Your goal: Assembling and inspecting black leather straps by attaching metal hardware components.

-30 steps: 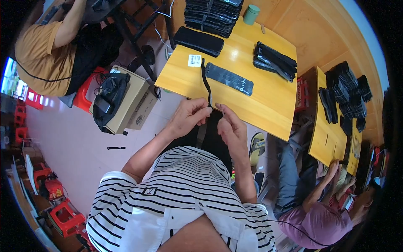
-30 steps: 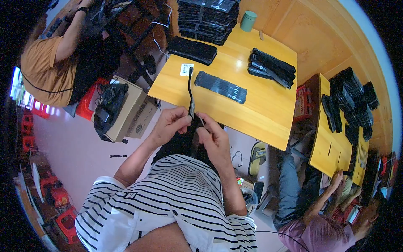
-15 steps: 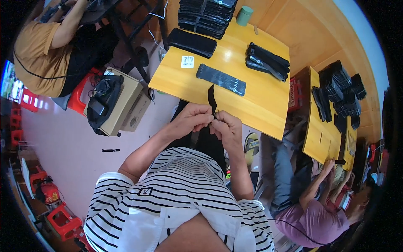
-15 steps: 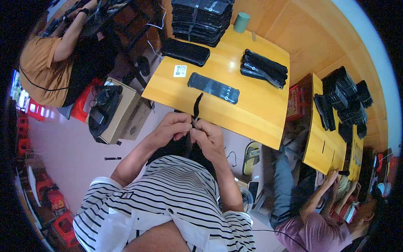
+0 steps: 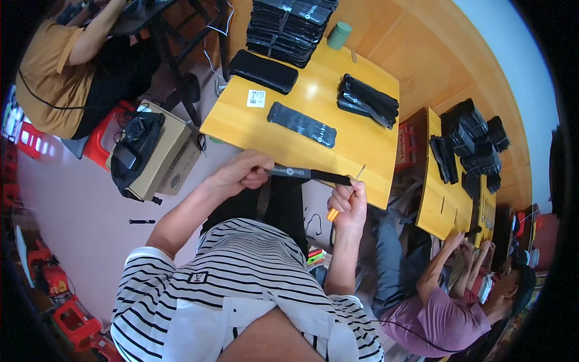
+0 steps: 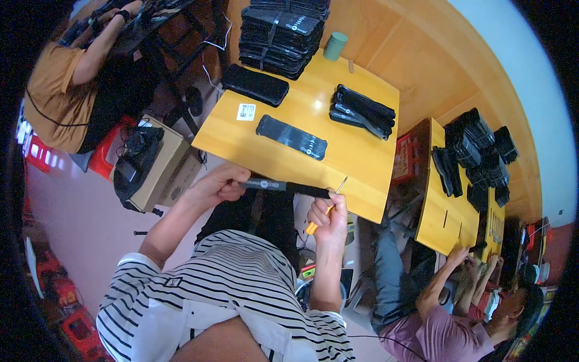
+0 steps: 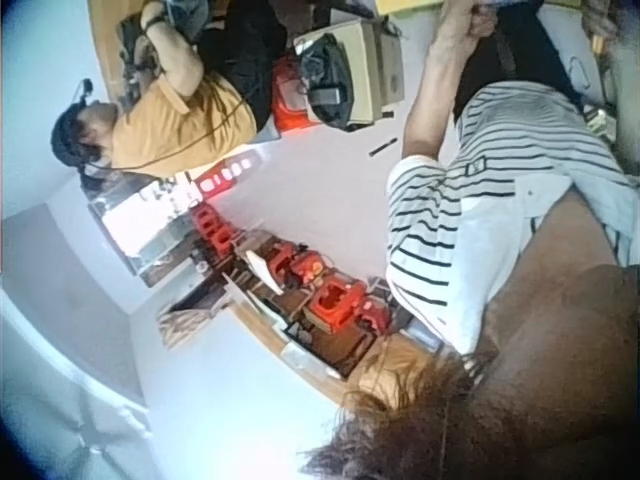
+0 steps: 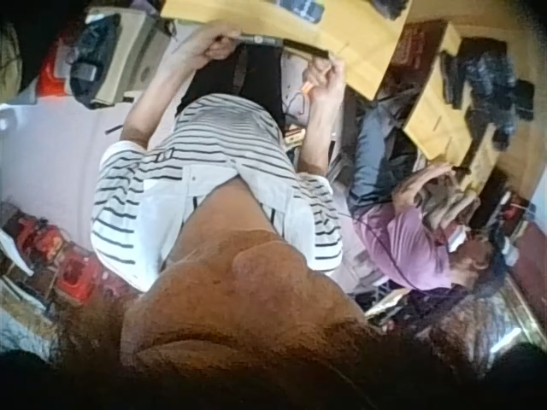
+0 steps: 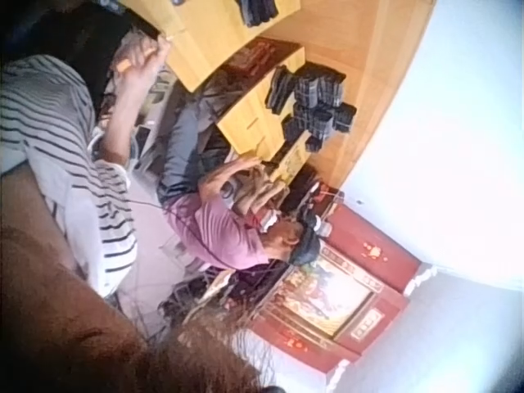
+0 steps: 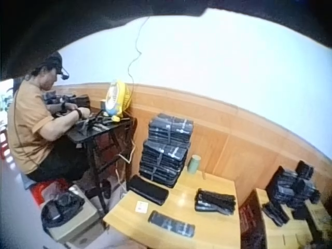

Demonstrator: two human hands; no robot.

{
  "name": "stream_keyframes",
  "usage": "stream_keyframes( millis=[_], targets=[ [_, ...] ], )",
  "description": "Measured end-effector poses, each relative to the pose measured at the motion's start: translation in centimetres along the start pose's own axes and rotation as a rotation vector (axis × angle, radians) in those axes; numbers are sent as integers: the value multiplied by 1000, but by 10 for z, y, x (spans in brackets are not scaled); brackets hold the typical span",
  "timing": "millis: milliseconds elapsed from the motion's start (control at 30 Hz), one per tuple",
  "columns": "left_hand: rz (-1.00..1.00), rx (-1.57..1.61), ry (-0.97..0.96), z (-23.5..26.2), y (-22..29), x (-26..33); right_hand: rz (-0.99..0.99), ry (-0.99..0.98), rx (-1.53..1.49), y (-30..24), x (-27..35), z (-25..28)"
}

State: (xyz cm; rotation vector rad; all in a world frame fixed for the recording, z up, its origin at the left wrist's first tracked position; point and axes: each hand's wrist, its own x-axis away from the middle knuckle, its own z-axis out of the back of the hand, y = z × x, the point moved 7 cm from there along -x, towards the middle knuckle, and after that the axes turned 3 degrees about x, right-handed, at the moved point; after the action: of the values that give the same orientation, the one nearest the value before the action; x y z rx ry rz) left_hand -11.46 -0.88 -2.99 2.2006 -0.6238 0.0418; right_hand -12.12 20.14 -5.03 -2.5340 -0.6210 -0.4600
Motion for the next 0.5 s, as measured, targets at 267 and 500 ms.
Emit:
stream_keyframes(
  millis=[267, 500],
  targets=[
    [-227, 503, 292, 112, 83, 101, 507, 4, -250, -142, 66, 87],
    [-417, 286, 322, 121, 101, 127, 745, 18, 264, -154, 78, 29]
  ],
)
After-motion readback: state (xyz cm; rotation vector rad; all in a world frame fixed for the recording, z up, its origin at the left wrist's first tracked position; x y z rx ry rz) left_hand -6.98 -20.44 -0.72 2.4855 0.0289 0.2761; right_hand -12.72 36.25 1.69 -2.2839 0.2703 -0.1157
